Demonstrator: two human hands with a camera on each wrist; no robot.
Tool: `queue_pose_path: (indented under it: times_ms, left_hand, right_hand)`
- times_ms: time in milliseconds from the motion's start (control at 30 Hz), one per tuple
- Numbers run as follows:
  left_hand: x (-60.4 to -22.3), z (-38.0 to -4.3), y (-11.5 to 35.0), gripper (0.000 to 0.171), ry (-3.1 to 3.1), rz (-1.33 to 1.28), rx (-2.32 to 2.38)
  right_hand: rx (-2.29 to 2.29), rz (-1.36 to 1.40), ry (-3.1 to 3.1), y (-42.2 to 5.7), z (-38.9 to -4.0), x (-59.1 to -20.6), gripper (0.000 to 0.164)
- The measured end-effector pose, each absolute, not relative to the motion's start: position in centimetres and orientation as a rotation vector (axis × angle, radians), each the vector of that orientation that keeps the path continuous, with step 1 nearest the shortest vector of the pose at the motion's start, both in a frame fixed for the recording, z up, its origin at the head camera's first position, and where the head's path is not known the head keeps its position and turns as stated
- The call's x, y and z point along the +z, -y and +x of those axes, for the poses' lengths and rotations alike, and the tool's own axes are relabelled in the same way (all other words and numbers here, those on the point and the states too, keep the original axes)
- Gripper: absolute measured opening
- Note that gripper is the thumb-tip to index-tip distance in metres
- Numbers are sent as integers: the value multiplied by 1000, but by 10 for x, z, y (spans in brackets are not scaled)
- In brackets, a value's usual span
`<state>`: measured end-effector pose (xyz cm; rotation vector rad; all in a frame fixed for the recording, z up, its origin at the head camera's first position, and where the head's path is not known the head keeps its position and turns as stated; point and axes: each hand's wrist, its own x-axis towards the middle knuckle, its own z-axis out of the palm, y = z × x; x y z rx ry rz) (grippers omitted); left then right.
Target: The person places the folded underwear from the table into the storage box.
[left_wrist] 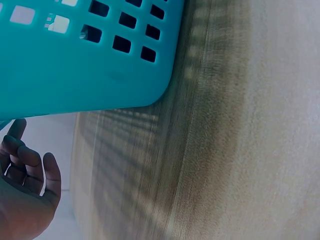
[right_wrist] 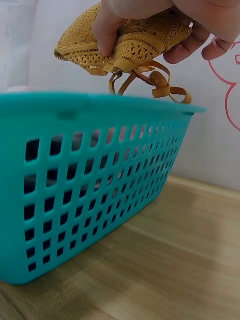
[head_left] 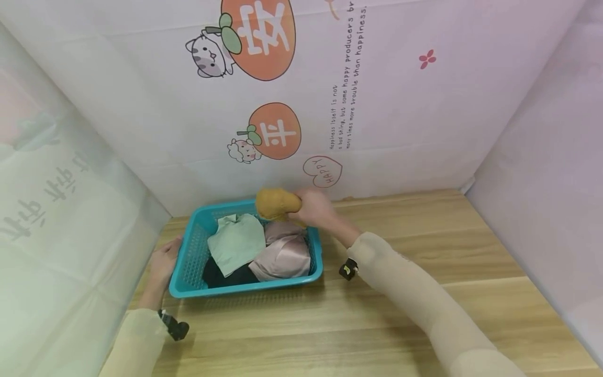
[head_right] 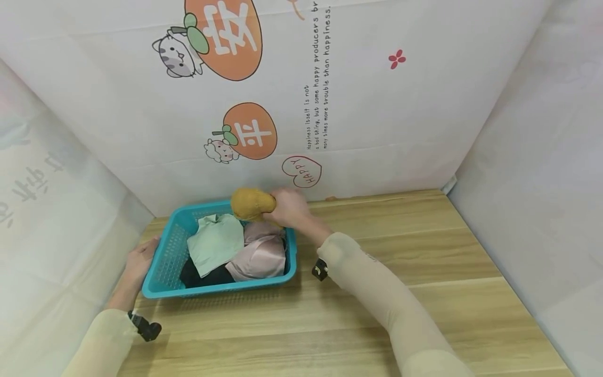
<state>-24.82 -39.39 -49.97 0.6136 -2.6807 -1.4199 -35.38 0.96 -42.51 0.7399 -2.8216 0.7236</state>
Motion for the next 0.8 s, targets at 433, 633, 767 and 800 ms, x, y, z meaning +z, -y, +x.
queue_pose_path:
  times_ms: [433,633,767,800]
  left_hand:
    - [-499,-250,394,85,2702,602,-1400]
    - [-499,-248,394,85,2713,608,-1350]
    - [-498,-247,394,84,2715,600,-1364]
    - [-497,-247,393,84,2716,597,-1369]
  right_hand:
    - [231,775,2968,-7,-358,-450,88]
    - [277,790,2993,-9,-353,-448,84]
    - [240,849,2992,-8,-353,-451,81]
    - [226,865,2992,-7,-354,-451,81]
